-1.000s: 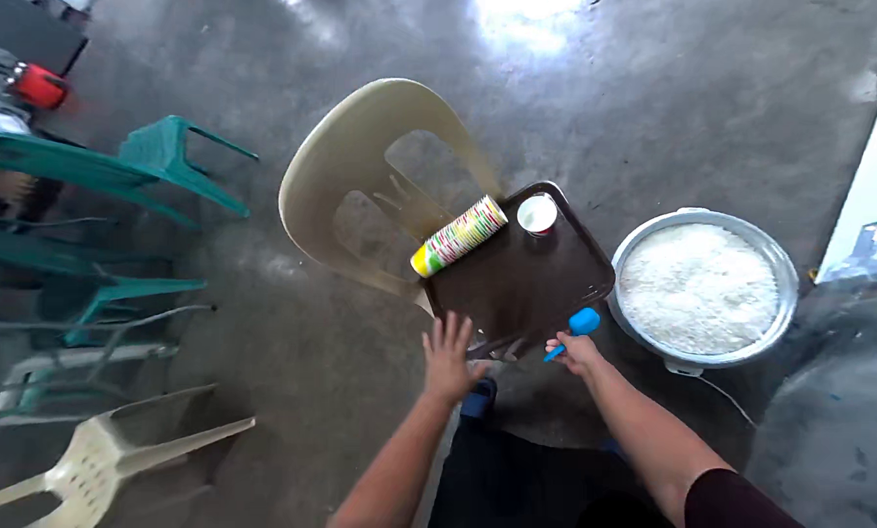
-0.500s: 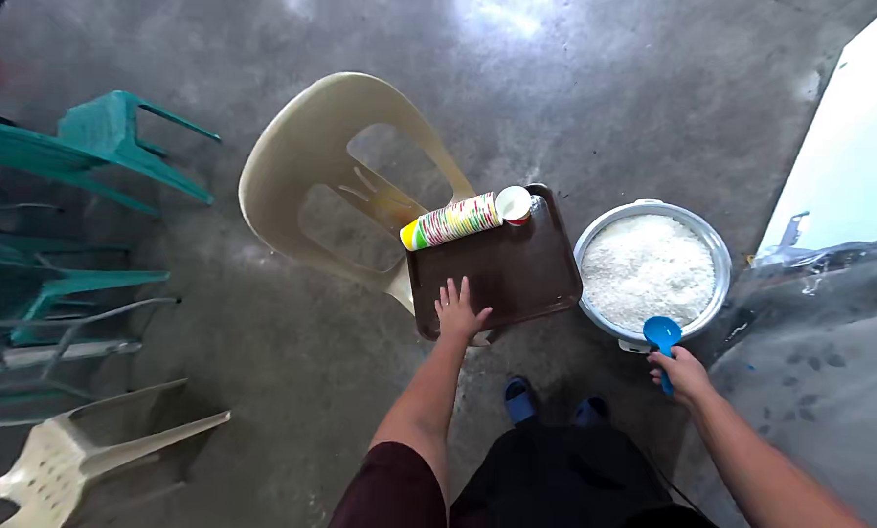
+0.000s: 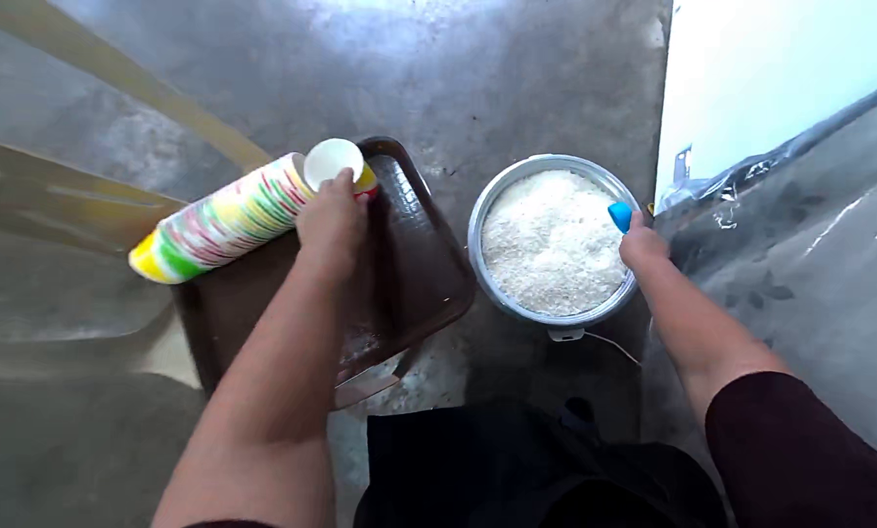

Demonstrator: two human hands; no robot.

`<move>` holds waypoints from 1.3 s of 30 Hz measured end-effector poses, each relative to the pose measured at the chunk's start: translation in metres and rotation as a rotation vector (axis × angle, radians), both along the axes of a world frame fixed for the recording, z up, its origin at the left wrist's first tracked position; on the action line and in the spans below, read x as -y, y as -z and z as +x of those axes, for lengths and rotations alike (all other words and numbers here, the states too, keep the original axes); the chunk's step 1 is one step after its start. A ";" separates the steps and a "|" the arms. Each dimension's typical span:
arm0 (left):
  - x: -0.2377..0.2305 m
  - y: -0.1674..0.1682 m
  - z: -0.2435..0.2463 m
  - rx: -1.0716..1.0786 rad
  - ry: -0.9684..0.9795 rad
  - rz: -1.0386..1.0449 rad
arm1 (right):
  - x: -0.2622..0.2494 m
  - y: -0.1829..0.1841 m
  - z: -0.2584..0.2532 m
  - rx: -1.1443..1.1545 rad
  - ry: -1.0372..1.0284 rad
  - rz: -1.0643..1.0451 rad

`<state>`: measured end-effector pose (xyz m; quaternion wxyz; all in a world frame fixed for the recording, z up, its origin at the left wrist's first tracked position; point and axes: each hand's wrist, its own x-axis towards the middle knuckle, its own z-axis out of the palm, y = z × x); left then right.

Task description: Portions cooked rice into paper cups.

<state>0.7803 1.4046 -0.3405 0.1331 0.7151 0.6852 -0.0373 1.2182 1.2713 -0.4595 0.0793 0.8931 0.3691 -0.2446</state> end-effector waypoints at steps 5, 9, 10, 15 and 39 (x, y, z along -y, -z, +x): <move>0.014 0.003 0.007 -0.022 0.009 0.151 | -0.007 0.041 0.020 0.099 0.023 0.017; 0.097 -0.032 0.023 0.206 0.301 0.523 | -0.003 0.060 -0.006 -0.050 -0.005 0.048; 0.124 -0.030 0.025 0.289 0.424 0.592 | -0.002 0.064 -0.013 -0.057 -0.026 0.041; 0.219 0.060 0.040 0.758 0.690 0.371 | 0.007 0.065 -0.046 -0.109 -0.174 -0.004; 0.133 0.154 0.186 0.860 0.206 -0.356 | 0.045 0.006 -0.033 -0.907 0.147 0.305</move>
